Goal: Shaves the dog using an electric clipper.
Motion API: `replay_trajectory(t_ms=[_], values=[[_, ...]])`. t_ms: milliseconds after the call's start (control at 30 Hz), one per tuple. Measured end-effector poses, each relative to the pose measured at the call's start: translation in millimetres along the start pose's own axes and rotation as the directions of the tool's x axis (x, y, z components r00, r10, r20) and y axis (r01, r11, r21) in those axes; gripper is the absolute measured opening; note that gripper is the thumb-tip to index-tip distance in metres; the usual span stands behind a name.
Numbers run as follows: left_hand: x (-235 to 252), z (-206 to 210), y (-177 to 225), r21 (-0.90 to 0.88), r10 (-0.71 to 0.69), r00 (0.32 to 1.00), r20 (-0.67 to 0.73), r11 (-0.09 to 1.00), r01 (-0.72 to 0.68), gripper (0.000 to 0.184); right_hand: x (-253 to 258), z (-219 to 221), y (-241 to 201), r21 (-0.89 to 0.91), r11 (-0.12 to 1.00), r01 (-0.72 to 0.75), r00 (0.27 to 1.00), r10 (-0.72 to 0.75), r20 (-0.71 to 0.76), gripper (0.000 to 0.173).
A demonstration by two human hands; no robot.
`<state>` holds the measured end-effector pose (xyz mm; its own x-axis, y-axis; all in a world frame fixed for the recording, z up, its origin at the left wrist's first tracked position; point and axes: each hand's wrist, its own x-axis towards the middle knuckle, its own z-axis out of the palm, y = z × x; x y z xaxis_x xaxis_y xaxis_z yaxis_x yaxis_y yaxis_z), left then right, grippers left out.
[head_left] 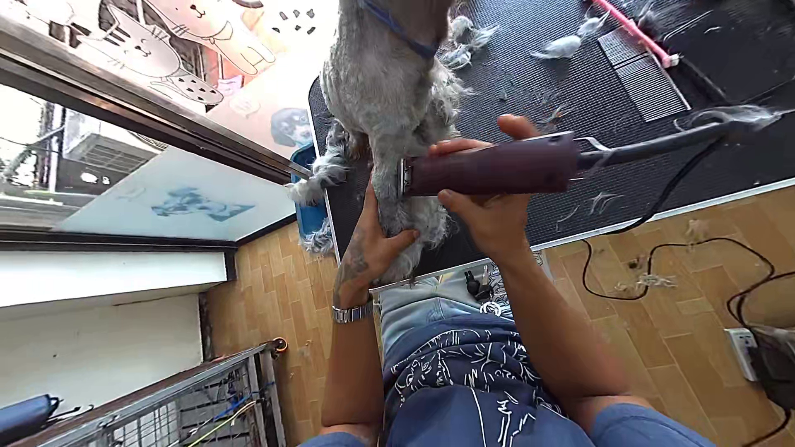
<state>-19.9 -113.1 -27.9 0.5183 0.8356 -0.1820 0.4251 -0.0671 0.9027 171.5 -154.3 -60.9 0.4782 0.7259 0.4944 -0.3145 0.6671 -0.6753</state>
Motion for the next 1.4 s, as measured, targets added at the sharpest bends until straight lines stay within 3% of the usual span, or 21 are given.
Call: replay_trajectory(t_ms=[100,167,300,500,600,667,733,933,1067,1200,1300,1400], values=[[2,-5,-4,-0.04,0.004,1.0,0.016,0.999,-0.004,0.101,-3,-8,15,-0.051,0.996,-0.076,0.997,0.076,0.007,0.077],[3,-5,-8,-0.073,0.008,1.0,0.024,0.997,-0.006,0.099,-5,-13,15,0.021,0.993,-0.117,0.992,0.118,-0.05,0.077],[1,-6,-11,-0.121,-0.023,1.0,0.016,0.992,0.025,0.092,-4,-13,6,0.137,0.99,-0.032,0.987,0.052,-0.15,0.081],[4,-7,-2,-0.151,-0.035,0.999,0.026,0.988,0.039,0.079,1,-4,29,0.116,0.988,-0.098,0.992,0.107,-0.073,0.077],[8,-3,-8,-0.119,-0.011,0.999,-0.052,0.993,0.005,0.09,3,-9,30,0.121,0.982,-0.144,0.977,0.16,-0.141,0.076],[8,1,-12,-0.044,0.009,0.993,-0.115,0.999,-0.014,0.113,4,-11,25,0.144,0.985,-0.097,0.972,0.125,-0.199,0.078],[7,4,-11,-0.033,0.02,0.992,-0.128,0.999,-0.024,0.122,8,-8,21,0.178,0.983,-0.039,0.967,0.082,-0.241,0.079],[1,-3,4,-0.209,-0.034,0.998,-0.05,0.978,0.023,0.093,9,3,40,0.194,0.981,-0.031,0.968,0.077,-0.237,0.075],[1,-6,6,-0.268,-0.071,0.997,-0.033,0.962,0.059,0.091,1,-12,60,0.245,0.96,-0.135,0.947,0.198,-0.254,0.068],[-3,-7,0,-0.292,-0.093,0.994,-0.057,0.954,0.072,0.089,13,-28,43,0.335,0.939,-0.082,0.933,0.191,-0.306,0.074],[-4,-8,2,-0.292,-0.082,0.995,-0.054,0.954,0.063,0.087,16,-14,45,0.368,0.928,-0.05,0.945,0.164,-0.285,0.075],[-6,-9,4,-0.294,-0.096,0.992,-0.078,0.953,0.07,0.085,9,1,63,0.338,0.933,-0.12,0.944,0.213,-0.251,0.07]])
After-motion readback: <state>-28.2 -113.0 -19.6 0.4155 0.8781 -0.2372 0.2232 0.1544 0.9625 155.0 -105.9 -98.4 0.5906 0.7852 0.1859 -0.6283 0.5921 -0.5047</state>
